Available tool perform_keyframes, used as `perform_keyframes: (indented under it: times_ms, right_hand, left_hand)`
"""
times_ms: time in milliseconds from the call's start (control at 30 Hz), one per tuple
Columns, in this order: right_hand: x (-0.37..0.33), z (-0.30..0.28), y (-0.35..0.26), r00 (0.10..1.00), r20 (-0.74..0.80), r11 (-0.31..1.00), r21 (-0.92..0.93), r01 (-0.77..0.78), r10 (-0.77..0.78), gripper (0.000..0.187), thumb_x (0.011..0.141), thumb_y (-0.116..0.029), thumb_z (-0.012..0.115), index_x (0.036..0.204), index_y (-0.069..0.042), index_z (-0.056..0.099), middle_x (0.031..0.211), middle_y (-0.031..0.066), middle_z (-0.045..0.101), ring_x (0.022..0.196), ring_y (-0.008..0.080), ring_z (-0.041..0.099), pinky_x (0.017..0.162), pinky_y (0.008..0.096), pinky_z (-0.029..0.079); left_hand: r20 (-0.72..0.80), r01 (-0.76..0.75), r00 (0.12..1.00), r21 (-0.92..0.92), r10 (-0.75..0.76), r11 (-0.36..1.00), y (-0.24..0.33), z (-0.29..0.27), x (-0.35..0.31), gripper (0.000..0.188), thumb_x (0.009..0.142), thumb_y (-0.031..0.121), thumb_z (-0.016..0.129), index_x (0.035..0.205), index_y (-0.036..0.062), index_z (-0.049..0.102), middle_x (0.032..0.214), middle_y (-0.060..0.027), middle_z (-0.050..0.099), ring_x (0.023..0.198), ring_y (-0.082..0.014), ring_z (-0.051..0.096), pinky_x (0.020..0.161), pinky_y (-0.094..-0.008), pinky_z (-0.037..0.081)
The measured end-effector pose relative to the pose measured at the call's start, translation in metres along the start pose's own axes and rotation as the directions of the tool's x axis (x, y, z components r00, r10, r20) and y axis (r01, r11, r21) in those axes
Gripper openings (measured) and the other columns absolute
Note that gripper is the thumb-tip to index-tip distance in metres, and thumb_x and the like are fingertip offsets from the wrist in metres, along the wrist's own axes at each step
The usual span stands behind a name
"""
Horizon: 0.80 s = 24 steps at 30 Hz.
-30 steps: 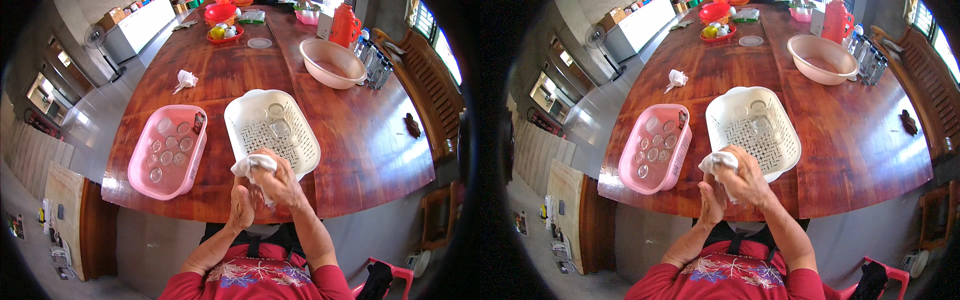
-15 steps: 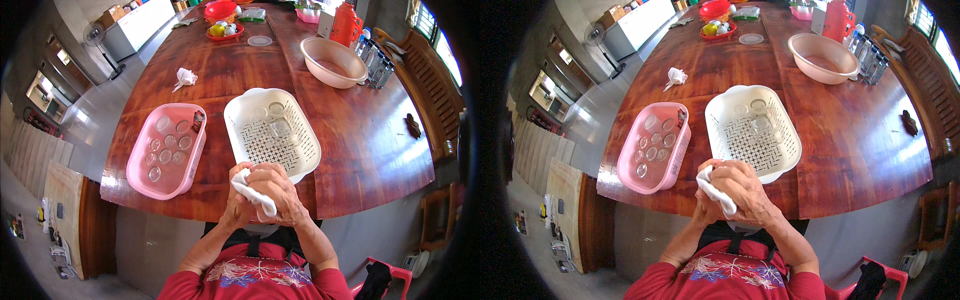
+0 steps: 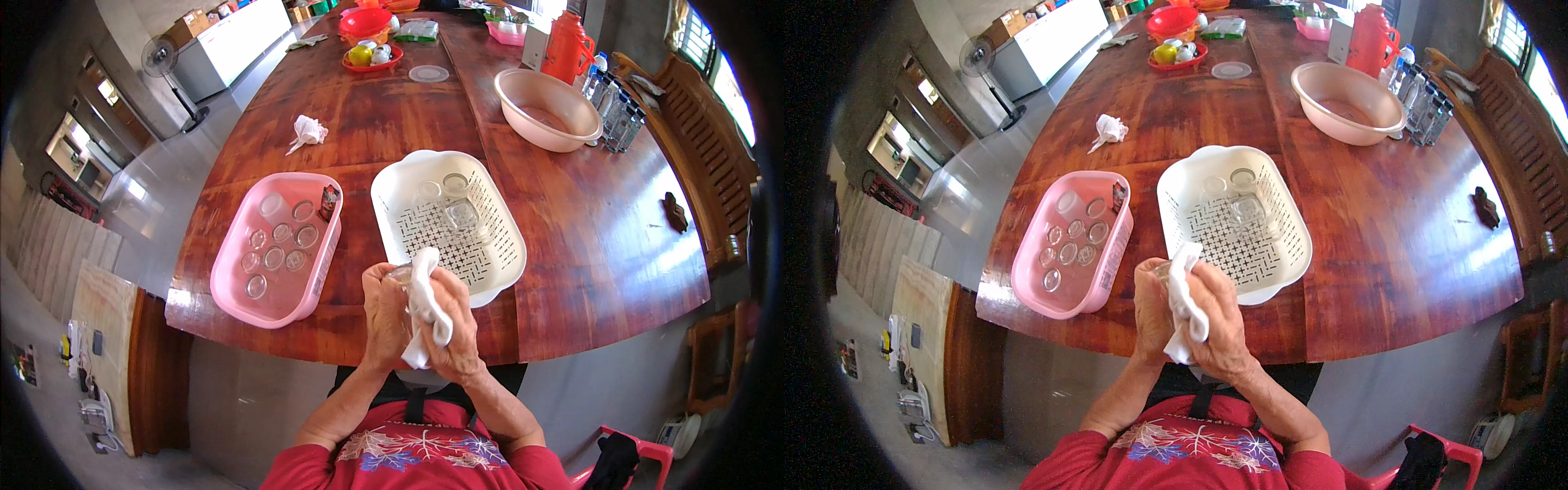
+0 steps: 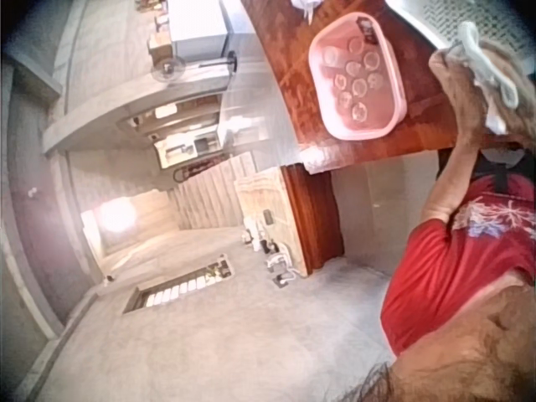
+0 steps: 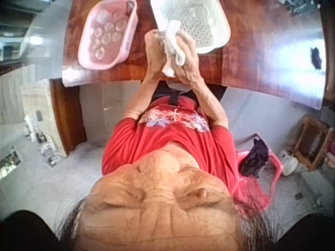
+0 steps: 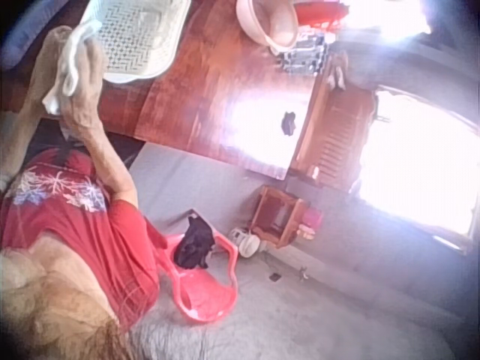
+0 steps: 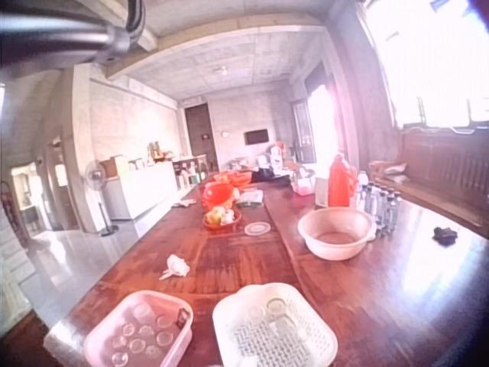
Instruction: The person dries small clear glasses one by one using a white cloth. They pick up each glass from a white plastic basket, wipe it thoroughly, and place it into a pink plastic basin.
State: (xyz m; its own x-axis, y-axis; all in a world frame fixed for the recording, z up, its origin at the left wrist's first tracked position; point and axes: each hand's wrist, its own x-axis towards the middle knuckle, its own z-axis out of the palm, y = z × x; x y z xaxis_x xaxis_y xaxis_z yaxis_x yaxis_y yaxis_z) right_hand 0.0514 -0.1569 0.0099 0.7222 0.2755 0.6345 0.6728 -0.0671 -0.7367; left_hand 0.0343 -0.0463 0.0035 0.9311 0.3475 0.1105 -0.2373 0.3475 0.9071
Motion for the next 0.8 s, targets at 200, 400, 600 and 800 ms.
perform_keyframes:
  times_ms: [200,400,600,800]
  right_hand:
    - [-0.007,0.001,-0.012,0.953,0.184,0.889,-0.35,0.294,-0.243,0.042,0.076,-0.017,0.061,0.116,-0.004,0.057,0.129,0.0114,0.047,0.123,0.0304,0.042,0.101,0.0428,0.032]
    - [0.024,-0.006,-0.008,0.994,0.109,0.997,-0.076,0.01,-0.001,0.04,0.078,-0.014,0.063,0.116,-0.003,0.055,0.12,0.0134,0.051,0.11,0.0324,0.047,0.095,0.0409,0.036]
    - [0.034,-0.01,0.006,0.852,0.201,0.843,0.155,-0.515,0.484,0.03,0.096,-0.026,0.045,0.11,0.0,0.053,0.105,0.0158,0.054,0.099,0.0308,0.05,0.087,0.0389,0.038]
    - [-0.008,0.002,0.01,0.932,0.06,0.921,0.146,-0.362,0.357,0.038,0.092,-0.018,0.051,0.125,0.001,0.047,0.126,0.02,0.046,0.117,0.035,0.045,0.098,0.0389,0.034]
  left_hand:
    - [0.202,0.338,0.938,-0.359,-0.281,0.87,-0.017,-0.025,0.004,0.042,0.097,0.047,0.036,0.106,0.0086,0.049,0.097,-0.0047,0.055,0.085,-0.0124,0.056,0.071,-0.0277,0.05]
    - [0.045,0.374,0.923,-0.343,-0.383,0.862,0.004,-0.001,-0.004,0.055,0.097,0.051,0.029,0.128,0.0076,0.043,0.119,-0.0066,0.053,0.106,-0.018,0.054,0.091,-0.0323,0.044]
    - [0.141,0.283,0.956,-0.225,-0.256,0.932,-0.007,-0.008,-0.013,0.053,0.091,0.046,0.052,0.121,0.0032,0.046,0.107,-0.006,0.058,0.097,-0.0147,0.059,0.083,-0.0317,0.051]
    - [-0.034,0.143,0.988,-0.215,-0.154,0.966,-0.012,-0.011,0.002,0.038,0.094,0.039,0.05,0.104,0.0025,0.052,0.092,-0.0045,0.058,0.079,-0.0116,0.057,0.07,-0.0276,0.049]
